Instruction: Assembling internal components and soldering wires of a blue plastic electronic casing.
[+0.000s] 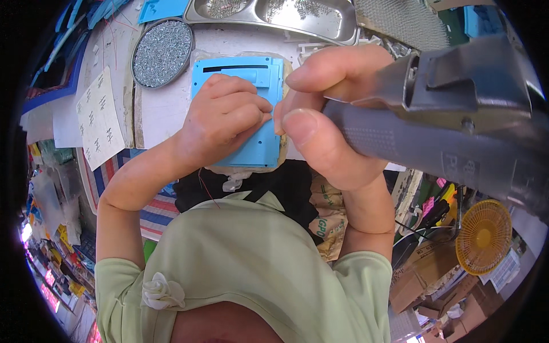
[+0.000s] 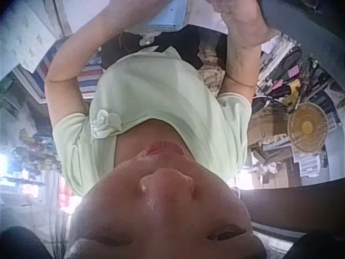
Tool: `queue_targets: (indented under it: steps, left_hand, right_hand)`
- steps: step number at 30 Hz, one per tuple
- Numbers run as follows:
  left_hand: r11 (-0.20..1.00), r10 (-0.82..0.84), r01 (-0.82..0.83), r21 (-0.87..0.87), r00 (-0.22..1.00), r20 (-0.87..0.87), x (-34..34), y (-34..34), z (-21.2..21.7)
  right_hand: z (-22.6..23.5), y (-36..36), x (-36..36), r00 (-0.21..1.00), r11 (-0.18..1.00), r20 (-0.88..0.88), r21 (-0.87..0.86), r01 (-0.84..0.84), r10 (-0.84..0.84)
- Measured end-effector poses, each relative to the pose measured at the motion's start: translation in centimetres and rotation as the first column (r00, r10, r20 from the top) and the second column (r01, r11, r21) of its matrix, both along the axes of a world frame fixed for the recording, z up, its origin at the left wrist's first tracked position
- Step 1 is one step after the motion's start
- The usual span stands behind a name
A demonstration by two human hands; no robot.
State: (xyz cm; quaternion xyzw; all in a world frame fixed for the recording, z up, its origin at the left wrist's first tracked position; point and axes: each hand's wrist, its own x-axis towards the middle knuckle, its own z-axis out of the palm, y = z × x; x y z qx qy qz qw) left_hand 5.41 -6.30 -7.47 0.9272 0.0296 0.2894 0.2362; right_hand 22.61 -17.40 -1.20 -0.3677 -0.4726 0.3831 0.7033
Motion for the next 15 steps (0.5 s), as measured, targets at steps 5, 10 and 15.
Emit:
queue_targets:
  steps: [5, 10, 15]
  left_hand:
    - [1.0, 0.013, -0.013, 0.011, 1.0, -0.014, -0.3, -0.1, 0.0]
    - [0.998, 0.055, -0.055, -0.014, 0.998, 0.009, -1.5, 0.2, 0.2]
    - [0.966, 0.156, -0.152, -0.208, 0.988, 0.004, -3.4, -1.2, 1.6]
  right_hand:
    - [0.1, -0.3, 0.5, 1.0, 1.0, 0.031, 0.0, 0.004, -0.004]
    - [0.4, -0.3, 0.9, 0.999, 1.0, 0.05, 0.001, -0.013, 0.013]
    - [1.3, -0.5, 0.1, 0.996, 0.996, 0.011, 0.026, -0.084, 0.084]
